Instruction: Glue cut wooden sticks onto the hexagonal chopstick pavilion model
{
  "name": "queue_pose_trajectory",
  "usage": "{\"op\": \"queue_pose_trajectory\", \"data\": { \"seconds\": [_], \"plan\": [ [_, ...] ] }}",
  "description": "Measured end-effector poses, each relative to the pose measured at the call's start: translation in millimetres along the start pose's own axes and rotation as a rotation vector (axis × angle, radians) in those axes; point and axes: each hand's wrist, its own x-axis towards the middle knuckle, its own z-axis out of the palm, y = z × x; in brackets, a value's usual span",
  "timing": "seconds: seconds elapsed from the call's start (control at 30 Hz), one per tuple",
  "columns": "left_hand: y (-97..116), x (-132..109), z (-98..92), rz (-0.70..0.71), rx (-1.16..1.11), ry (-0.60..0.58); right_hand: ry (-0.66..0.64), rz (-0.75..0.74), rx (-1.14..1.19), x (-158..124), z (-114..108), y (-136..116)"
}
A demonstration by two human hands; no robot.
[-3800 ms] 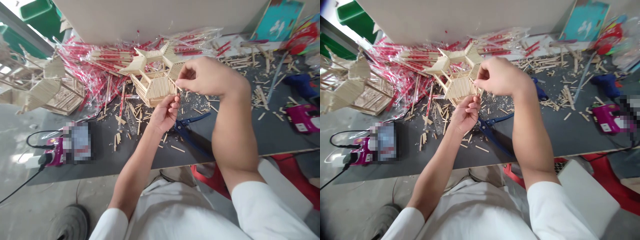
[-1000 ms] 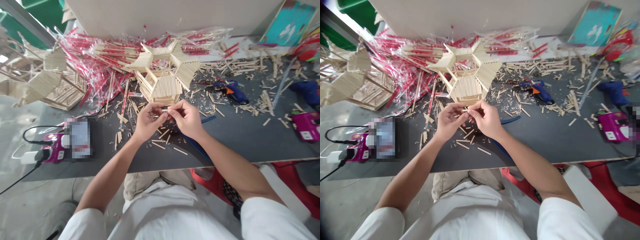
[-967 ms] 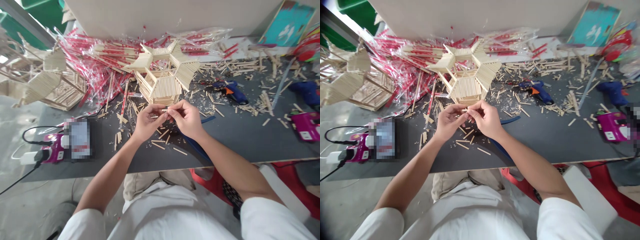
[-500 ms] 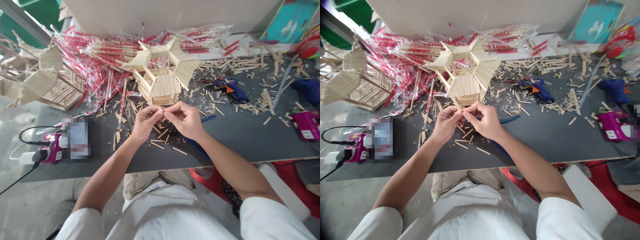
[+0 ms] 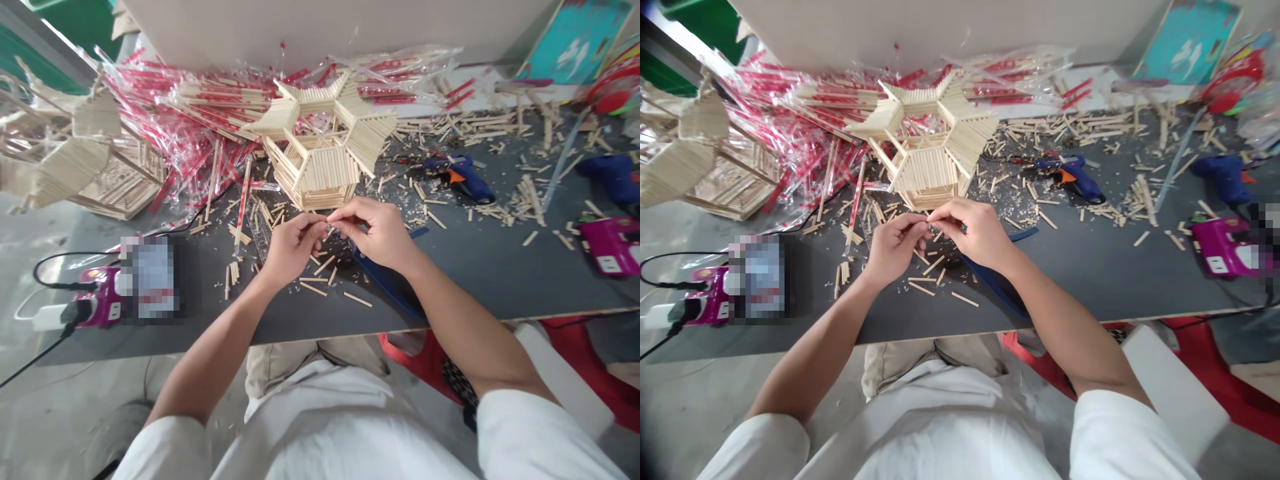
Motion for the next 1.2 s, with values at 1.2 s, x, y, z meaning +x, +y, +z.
{"op": "queue_pose_trajectory", "data": {
  "seconds": [1.2],
  "plan": [
    [-1,-9,-1.5,0.531,0.697,0.13,-0.405,0.352,-0.974,-98,-46,-45]
  ]
}}
